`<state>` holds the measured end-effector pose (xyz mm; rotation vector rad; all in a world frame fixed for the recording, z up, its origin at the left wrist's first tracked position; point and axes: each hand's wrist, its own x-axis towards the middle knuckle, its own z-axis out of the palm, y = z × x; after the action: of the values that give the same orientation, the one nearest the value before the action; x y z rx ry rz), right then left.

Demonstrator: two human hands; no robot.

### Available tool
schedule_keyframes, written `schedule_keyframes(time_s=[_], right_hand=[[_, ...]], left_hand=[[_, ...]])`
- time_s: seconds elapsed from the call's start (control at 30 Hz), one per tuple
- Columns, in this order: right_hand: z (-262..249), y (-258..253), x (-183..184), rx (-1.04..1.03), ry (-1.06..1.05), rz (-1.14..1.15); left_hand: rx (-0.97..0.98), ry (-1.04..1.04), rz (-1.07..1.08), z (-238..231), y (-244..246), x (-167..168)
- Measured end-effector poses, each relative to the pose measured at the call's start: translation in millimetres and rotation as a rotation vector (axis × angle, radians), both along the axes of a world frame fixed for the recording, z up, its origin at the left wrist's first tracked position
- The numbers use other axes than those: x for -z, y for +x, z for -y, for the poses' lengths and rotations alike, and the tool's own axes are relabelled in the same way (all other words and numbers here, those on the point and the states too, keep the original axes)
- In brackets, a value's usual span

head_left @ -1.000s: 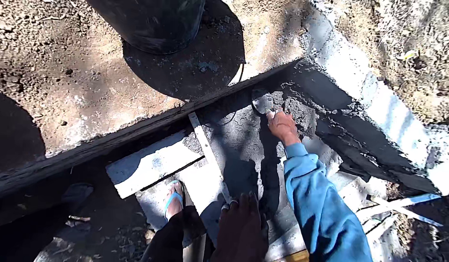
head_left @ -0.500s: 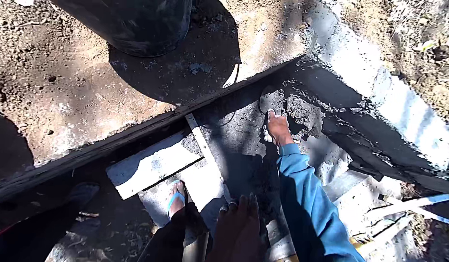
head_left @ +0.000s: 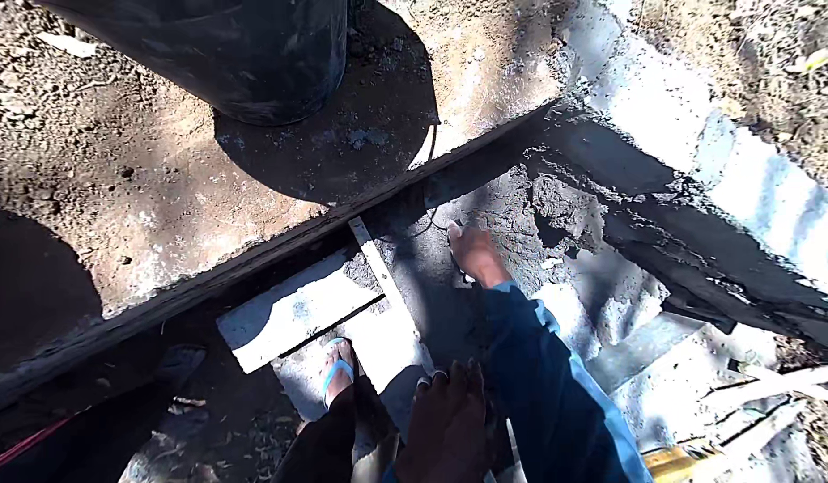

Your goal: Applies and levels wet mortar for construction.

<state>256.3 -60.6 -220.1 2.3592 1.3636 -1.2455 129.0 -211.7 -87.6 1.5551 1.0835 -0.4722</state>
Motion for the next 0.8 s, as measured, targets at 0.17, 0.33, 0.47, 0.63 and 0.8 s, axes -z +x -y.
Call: schedule_keyframes(time_s=[0.17, 0.33, 0.47, 0.63, 0.8], right_hand=[[31, -18, -11, -0.293, 0.028, 0.195], [-3, 29, 26, -0.476, 0.132, 0.287], [-25, 48, 22, -0.396, 0.060, 0.369], [-44, 76, 5, -0.170, -0.064, 0.385], [-23, 121, -94, -0.299, -0.045, 0.398]], left_hand=[[0.007, -0.008, -0.033, -3, 1, 3], [0.007, 0.037, -0.040, -2, 6, 6], [0.030, 0.088, -0.076, -1, 8, 8], [0.005, 0.107, -0.073, 3, 10, 7], [-0.012, 0.087, -0.032, 0, 11, 3]])
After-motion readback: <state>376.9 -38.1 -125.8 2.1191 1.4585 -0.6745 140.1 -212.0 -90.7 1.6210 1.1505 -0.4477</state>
